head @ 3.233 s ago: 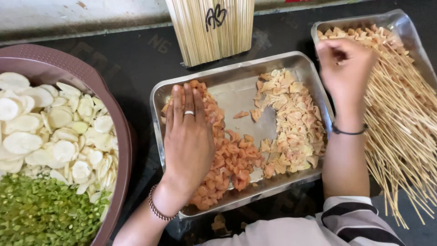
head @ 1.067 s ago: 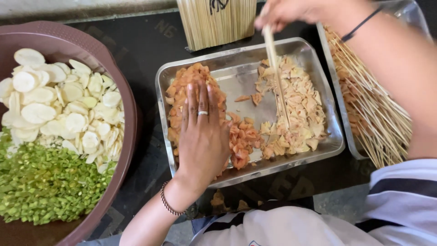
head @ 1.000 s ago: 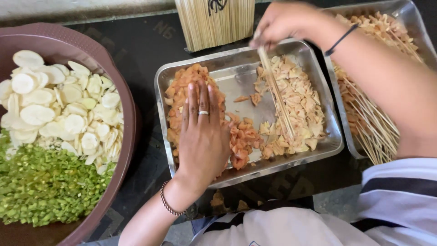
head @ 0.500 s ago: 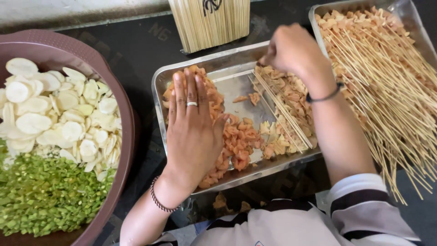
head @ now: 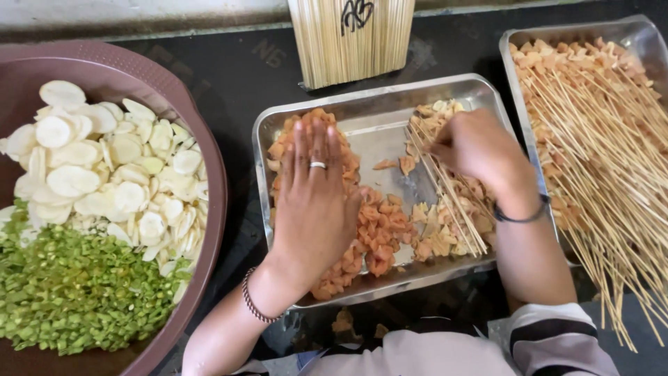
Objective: The person skewers small pieces of raw meat onto wooden sticks by hand and places the finished skewers onto a metal tray.
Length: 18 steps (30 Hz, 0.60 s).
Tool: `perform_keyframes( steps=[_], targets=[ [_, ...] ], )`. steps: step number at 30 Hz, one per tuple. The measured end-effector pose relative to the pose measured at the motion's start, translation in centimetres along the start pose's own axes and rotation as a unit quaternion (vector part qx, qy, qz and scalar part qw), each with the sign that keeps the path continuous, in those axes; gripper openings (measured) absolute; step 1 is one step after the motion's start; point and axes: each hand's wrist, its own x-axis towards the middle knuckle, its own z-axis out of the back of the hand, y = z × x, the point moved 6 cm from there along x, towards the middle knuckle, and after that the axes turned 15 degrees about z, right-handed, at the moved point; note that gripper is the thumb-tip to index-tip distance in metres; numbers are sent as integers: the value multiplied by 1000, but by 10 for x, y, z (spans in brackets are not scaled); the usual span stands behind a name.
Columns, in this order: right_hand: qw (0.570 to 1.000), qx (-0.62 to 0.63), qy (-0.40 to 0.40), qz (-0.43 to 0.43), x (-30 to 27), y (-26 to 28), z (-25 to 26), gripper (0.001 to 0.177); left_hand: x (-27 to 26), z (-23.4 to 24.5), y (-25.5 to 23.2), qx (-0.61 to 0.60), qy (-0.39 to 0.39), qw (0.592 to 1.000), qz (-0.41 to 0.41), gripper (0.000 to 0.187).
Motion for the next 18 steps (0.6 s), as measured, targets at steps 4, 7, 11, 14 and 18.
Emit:
perform_keyframes(
  steps=[4, 7, 11, 14, 18],
  targets=[
    [985, -2, -103, 136, -42, 27, 32, 18, -1, -1, -10, -117, 43, 992, -23, 74],
    [934, 41, -217, 282, -65, 45, 37, 17, -6, 3, -19, -274, 64, 958, -50, 68],
    [833, 215, -301, 412, -53, 70, 22, 17, -1, -1, -18, -497, 209, 840, 61, 41],
    [801, 367, -277, 383, -32, 80, 7, 19, -2, -32, 3, -494, 228, 828, 137, 22],
    [764, 472, -266, 350, 7, 72, -18, 25, 7, -2, 26, -578, 162, 782, 170, 23]
  ],
)
